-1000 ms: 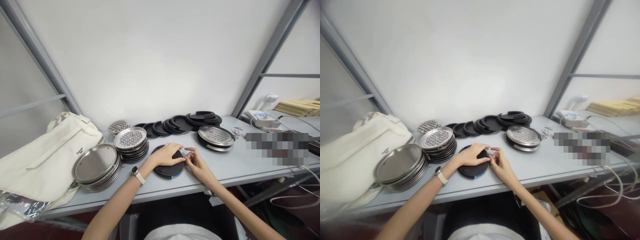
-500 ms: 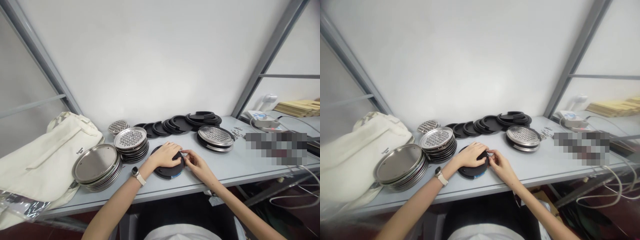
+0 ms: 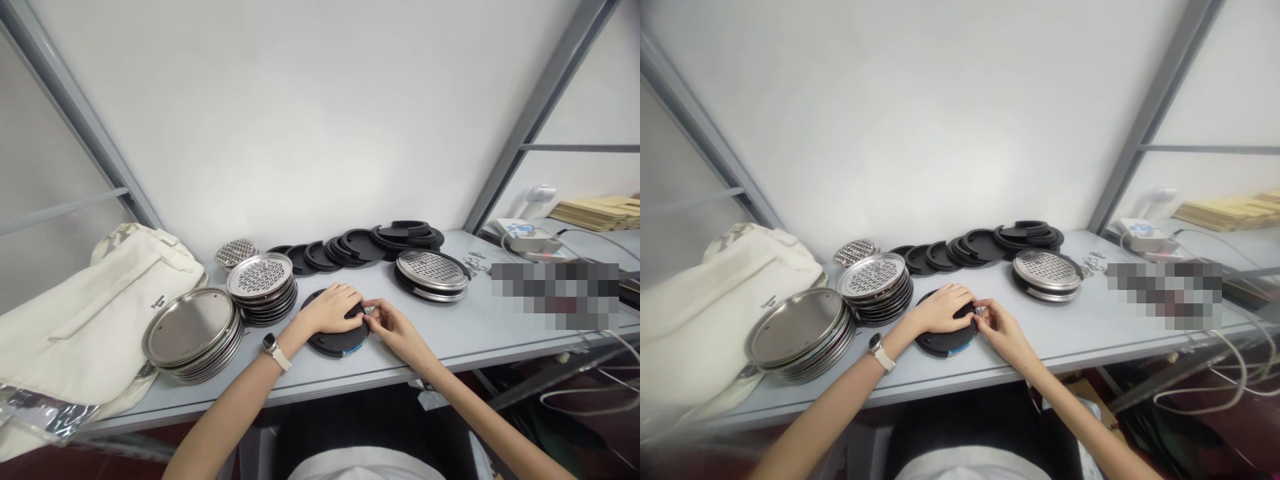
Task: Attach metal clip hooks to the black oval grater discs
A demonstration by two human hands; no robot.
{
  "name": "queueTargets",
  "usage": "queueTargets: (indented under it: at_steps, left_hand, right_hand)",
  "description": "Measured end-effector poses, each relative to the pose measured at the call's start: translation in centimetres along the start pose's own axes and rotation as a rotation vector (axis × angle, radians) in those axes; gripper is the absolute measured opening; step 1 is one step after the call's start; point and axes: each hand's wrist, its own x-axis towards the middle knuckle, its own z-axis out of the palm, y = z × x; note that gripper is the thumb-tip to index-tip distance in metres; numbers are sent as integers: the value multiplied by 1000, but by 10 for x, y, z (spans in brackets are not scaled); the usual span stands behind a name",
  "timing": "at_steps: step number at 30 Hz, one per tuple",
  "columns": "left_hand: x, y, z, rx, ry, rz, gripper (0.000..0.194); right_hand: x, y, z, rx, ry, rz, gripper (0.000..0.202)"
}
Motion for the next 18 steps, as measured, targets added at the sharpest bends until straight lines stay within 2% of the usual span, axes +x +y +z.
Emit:
queueTargets:
  at_steps: [7, 18]
  left_hand:
    - [0, -1, 1, -23, 6, 7, 20]
    - [1, -1, 1, -27, -5, 17, 13]
  right_hand:
    - [0, 1, 1, 71, 48, -25, 29]
    - [0, 3, 2, 97, 78, -18, 26]
